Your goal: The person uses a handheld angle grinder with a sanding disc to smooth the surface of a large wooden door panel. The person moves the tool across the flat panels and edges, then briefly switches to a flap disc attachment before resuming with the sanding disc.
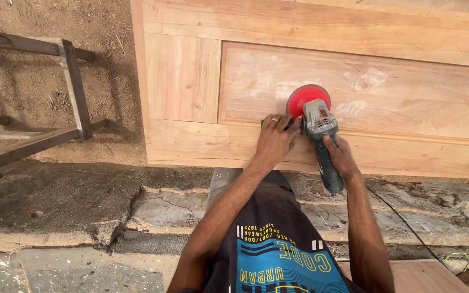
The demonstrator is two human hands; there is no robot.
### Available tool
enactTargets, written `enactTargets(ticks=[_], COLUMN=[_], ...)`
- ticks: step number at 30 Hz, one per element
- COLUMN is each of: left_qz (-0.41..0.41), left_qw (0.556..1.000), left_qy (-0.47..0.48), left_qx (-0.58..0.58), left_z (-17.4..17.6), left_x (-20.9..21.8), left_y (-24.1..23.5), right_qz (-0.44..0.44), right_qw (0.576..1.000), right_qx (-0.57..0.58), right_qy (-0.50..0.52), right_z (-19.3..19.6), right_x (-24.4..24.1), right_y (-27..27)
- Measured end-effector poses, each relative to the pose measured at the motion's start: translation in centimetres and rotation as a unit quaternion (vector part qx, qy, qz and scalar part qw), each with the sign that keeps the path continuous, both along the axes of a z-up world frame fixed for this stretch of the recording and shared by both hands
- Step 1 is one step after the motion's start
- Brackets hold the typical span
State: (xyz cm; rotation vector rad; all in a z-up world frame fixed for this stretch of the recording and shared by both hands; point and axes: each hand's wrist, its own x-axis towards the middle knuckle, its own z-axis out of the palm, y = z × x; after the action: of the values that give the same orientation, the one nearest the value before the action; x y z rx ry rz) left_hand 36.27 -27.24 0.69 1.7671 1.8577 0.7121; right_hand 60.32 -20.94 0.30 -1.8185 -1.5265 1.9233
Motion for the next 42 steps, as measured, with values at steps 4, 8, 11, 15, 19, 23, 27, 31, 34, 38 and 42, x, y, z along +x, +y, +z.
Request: enactTargets(ticks=[4, 8, 11, 15, 19, 23, 27, 31, 34, 38, 42], left_qz=[0.027, 0.133, 0.165, 0.178, 0.168, 0.139, 0.132, 0.142, 0.126, 0.110, 0.061], left_qw=[0.999, 0.990, 0.986, 0.983, 0.985, 0.990, 0.991, 0.989, 0.991, 0.994, 0.998], left_qy=[-0.004, -0.014, -0.005, 0.015, 0.014, -0.028, -0.031, -0.029, -0.027, -0.023, -0.026], left_qx=[0.032, 0.037, 0.015, 0.028, 0.040, 0.000, 0.008, 0.022, 0.021, 0.006, 0.021], left_z=[-0.2, -0.2, 0.2, 0.4, -0.2, -0.7, -0.5, -0.7, -0.9, -0.9, -0.9], left_x=[-3.8, -10.1, -12.7, -10.4, -3.4, 5.4, 12.6, 18.3, 21.1, 25.5, 31.0], left_y=[-1.0, -3.6, -4.6, -3.2, -0.3, 2.0, 6.3, 10.5, 13.3, 15.4, 17.9], right_qz=[0.050, 0.160, 0.181, 0.184, 0.197, 0.185, 0.183, 0.129, 0.144, 0.106, 0.038], right_qw=[0.998, 0.972, 0.980, 0.978, 0.976, 0.979, 0.979, 0.990, 0.986, 0.991, 0.999], right_qx=[0.039, 0.170, -0.014, -0.049, 0.027, 0.017, 0.028, 0.000, 0.028, -0.006, 0.000], right_qy=[-0.029, 0.024, -0.083, -0.089, -0.085, -0.086, -0.080, -0.063, -0.073, -0.077, -0.038], right_z=[-0.7, -1.4, -0.5, 1.5, 1.9, 1.2, 0.8, 1.7, 2.2, 2.1, 1.7], right_x=[-3.9, -12.3, -16.6, -15.6, -8.6, 1.5, 8.9, 14.8, 17.8, 22.1, 28.8], right_y=[-0.4, 0.7, 1.5, 3.8, 6.7, 8.6, 12.6, 15.8, 18.3, 19.3, 19.6])
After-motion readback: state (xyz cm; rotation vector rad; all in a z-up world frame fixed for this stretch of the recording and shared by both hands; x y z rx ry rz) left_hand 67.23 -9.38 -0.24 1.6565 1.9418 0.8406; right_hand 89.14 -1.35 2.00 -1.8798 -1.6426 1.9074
